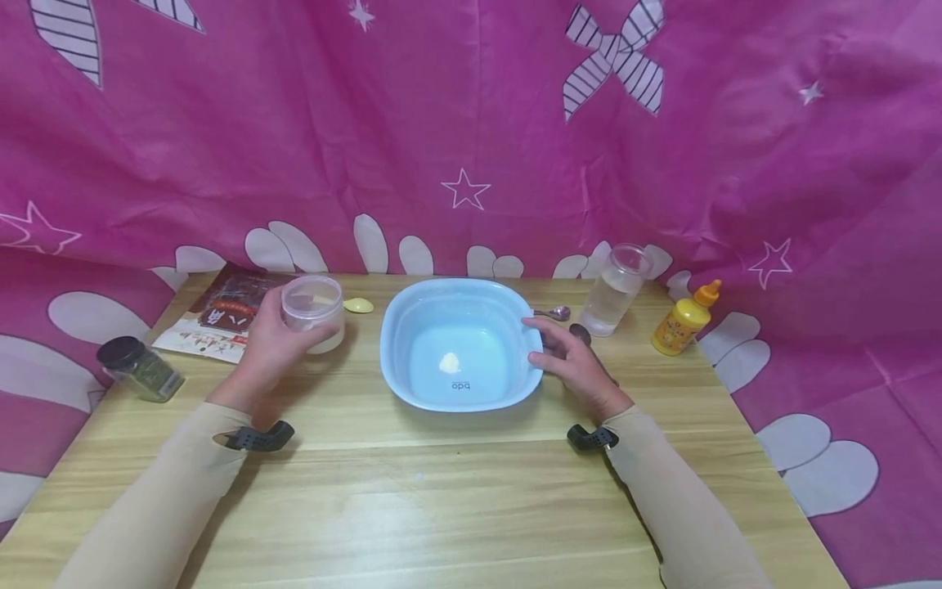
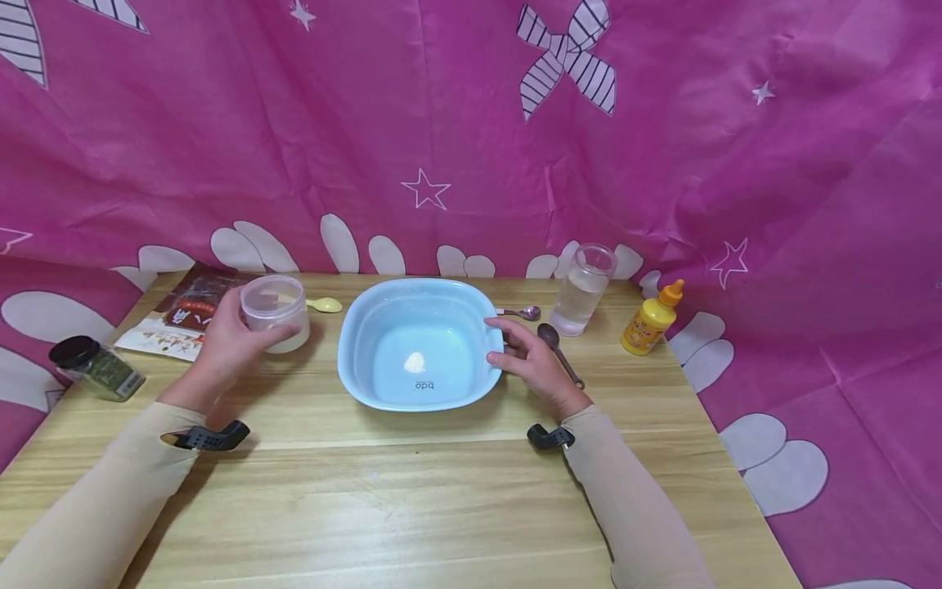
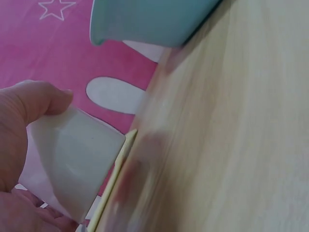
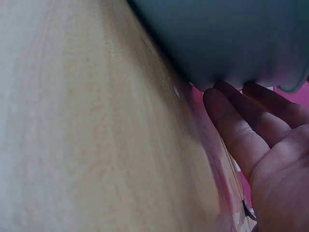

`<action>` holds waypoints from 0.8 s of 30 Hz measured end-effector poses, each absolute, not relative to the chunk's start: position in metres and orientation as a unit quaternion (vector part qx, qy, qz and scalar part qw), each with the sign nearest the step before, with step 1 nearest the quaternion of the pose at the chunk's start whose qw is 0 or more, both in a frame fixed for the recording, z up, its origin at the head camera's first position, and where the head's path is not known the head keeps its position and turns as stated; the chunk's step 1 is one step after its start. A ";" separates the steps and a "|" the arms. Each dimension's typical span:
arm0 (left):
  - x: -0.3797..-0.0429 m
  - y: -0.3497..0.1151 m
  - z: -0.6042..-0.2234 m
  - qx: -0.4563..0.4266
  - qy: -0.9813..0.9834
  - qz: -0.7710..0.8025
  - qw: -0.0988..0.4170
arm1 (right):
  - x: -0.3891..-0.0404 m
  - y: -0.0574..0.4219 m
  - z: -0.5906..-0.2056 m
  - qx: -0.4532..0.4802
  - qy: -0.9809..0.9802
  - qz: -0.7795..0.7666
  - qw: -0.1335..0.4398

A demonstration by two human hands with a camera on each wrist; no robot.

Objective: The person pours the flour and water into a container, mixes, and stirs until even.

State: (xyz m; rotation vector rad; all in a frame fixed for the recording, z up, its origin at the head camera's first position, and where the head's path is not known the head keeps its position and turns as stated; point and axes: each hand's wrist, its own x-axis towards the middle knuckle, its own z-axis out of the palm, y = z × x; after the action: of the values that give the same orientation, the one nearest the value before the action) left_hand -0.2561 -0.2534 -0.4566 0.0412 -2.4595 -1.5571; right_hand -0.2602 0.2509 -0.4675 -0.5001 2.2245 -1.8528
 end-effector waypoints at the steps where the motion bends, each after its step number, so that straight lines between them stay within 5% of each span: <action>1: -0.256 -0.254 -0.457 0.015 -0.839 -0.531 0.114 | -0.260 0.251 -0.467 -0.168 0.753 -0.628 0.102; 24: -0.262 -0.266 -0.471 0.014 -0.848 -0.520 0.103 | -0.261 0.253 -0.470 -0.168 0.760 -0.620 0.099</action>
State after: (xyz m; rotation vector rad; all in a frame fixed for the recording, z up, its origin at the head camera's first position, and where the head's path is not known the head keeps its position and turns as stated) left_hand -0.2622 -0.2661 -0.4714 0.0401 -2.5029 -1.5344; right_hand -0.2612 0.2526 -0.4704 -0.4967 2.2464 -1.8349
